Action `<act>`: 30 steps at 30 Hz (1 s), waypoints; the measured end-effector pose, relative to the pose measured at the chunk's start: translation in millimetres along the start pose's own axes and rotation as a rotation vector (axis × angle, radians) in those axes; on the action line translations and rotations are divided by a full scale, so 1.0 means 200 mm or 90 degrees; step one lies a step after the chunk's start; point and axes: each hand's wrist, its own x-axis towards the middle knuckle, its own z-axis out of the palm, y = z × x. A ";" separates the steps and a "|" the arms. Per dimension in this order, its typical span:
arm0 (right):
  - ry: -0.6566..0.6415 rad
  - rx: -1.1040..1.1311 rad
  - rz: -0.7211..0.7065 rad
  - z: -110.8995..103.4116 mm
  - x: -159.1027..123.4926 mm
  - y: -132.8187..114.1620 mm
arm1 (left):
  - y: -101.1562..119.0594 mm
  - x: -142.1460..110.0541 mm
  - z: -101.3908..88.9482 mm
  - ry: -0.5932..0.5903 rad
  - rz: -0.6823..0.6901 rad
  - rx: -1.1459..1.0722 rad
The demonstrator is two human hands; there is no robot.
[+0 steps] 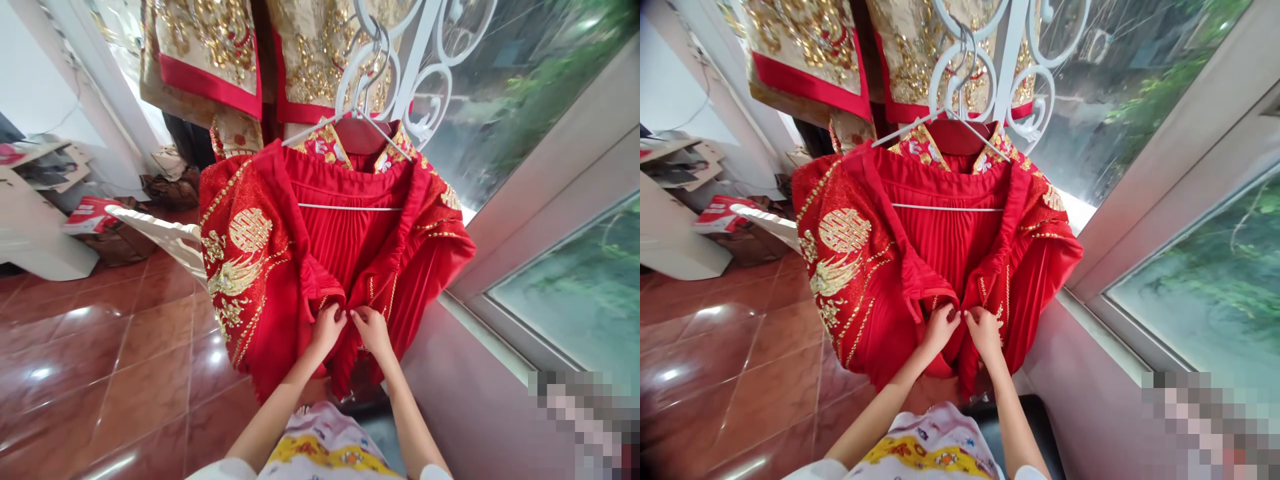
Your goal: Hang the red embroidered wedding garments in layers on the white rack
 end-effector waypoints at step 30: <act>-0.054 0.577 0.299 0.12 -0.07 -0.16 | -0.08 -0.16 0.08 0.007 0.033 -0.051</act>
